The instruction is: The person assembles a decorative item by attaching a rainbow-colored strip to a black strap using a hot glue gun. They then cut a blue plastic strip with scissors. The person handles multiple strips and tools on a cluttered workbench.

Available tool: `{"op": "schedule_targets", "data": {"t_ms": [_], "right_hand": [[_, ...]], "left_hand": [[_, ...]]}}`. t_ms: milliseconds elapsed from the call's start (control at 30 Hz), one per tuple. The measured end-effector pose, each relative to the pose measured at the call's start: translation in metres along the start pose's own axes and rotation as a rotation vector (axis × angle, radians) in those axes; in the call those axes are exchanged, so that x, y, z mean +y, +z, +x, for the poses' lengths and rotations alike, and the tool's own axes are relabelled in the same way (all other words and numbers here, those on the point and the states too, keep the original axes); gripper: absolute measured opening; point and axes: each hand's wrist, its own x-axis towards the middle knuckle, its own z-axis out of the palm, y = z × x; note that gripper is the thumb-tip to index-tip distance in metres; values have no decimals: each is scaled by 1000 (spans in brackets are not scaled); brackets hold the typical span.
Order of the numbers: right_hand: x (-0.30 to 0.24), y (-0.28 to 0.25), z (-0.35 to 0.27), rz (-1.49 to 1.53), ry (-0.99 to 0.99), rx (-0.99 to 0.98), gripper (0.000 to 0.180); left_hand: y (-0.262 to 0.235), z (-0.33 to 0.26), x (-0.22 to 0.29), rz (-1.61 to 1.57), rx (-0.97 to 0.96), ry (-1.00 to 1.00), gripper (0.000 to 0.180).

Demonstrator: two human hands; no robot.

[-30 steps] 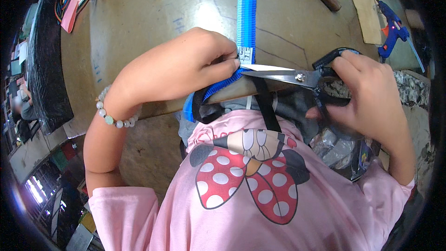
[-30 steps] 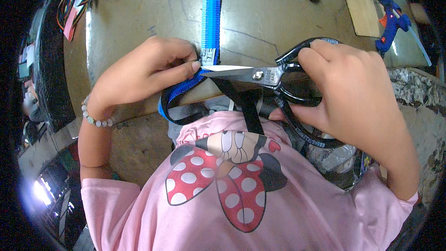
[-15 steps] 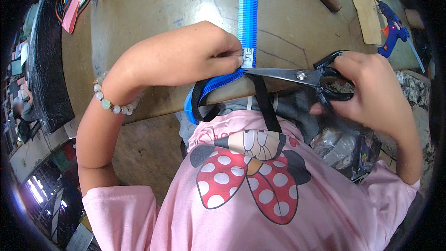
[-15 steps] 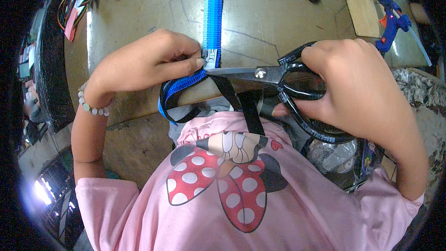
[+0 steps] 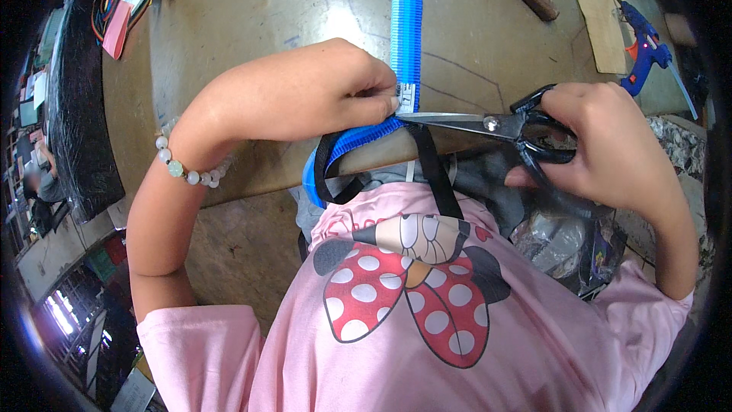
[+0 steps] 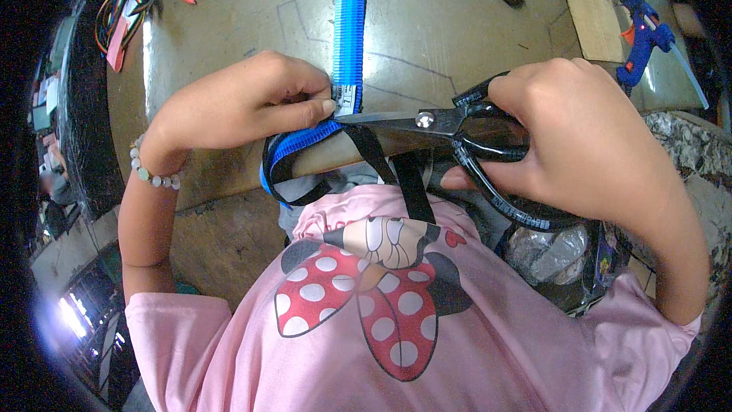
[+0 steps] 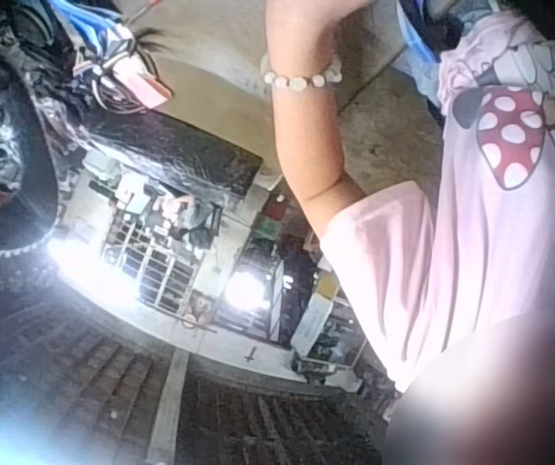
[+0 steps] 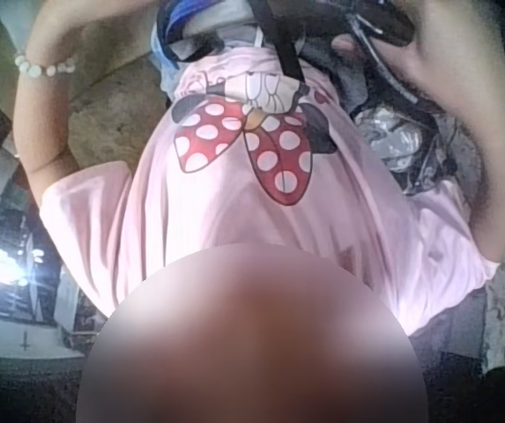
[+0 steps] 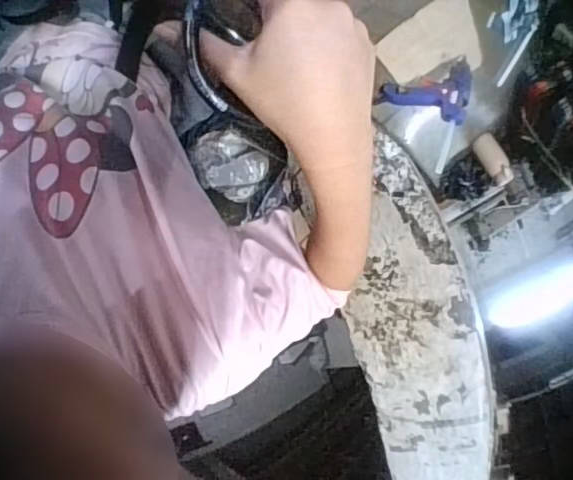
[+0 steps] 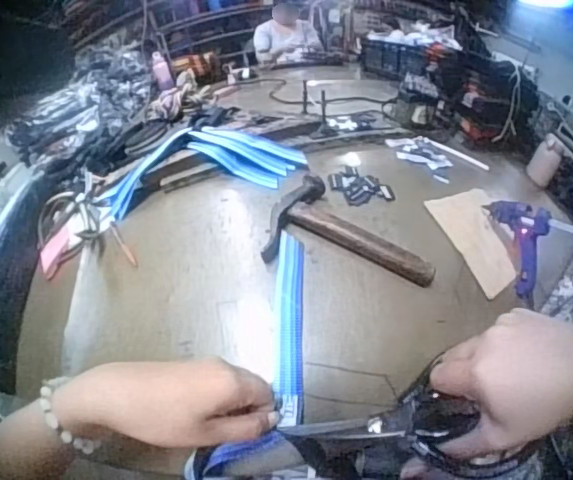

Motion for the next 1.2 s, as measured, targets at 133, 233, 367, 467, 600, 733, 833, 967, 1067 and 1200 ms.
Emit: {"op": "schedule_targets", "data": {"t_ms": [133,233,367,467,600,733,833,967,1067,1200], "right_hand": [[-3,0,0,-28,-32,33,48],[-6,1,-3,-92,-19,49,45],[-5,6,-8,-117,-36,89,43],[-2,10,-12,-119,-27,105,42],[-2,5,-13,27,66,99,37],[-18,22,-4,876,560,166,35],[-37,65,20,1321,271,451,39],[-38,88,33,1563,127,295,31],[-43,80,35,1687,53,287,34],[-47,68,35,1581,63,234,35]], "left_hand": [[2,0,-2,-1,14,11,30],[1,1,-3,7,14,22,30],[-1,2,0,21,-7,9,30],[-1,2,0,10,-28,-15,31],[1,-2,-1,-24,21,-52,29],[19,-11,9,-51,210,-54,29],[40,-12,23,-174,437,-13,27],[54,-13,33,-131,612,12,22],[58,-14,30,-78,769,70,18],[68,-20,29,-233,872,66,14]]}}
